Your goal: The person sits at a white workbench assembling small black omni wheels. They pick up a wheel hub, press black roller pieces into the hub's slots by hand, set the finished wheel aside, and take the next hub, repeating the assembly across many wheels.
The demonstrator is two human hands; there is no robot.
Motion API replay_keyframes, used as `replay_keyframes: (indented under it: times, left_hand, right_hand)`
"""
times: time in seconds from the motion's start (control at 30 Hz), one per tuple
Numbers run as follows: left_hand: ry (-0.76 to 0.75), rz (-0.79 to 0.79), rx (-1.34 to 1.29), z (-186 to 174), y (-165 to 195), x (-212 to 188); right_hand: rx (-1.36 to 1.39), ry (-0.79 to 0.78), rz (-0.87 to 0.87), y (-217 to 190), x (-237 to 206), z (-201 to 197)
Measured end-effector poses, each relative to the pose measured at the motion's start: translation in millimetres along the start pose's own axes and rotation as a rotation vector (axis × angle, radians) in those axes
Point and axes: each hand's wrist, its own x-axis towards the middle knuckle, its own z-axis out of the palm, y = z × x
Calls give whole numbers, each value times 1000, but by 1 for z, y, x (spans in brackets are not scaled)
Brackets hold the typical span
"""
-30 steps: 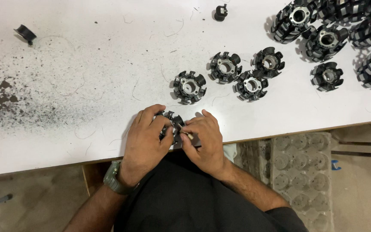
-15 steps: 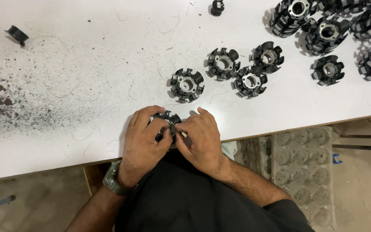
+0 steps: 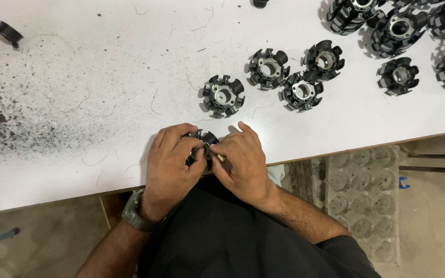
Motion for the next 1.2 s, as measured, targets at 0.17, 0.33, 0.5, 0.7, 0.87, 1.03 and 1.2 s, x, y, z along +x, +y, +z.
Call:
replay_keyframes:
  times: [0.17, 0.33, 0.5, 0.7, 0.87, 1.03, 1.2]
  left_hand:
    - [-37, -15, -23, 1, 2, 0]
    - [38, -70, -29, 11, 5, -2]
    - [35, -101, -4, 18, 2, -6]
    - [38, -106, -18, 20, 1, -6]
    - [43, -103, -21, 22, -2, -10]
    - [34, -114, -32, 21, -3, -9]
    - [161, -34, 55, -10, 4, 2]
  right_hand:
    - [61, -23, 42, 0, 8, -4]
    - [72, -28, 61, 0, 8, -5]
    - [102, -15, 83, 4, 2, -5]
    - [114, -5, 47, 4, -2, -4]
    - [46, -15, -5, 3, 3, -2]
    - [1, -69, -11, 3, 6, -4]
    - [105, 12, 41, 5, 1, -5]
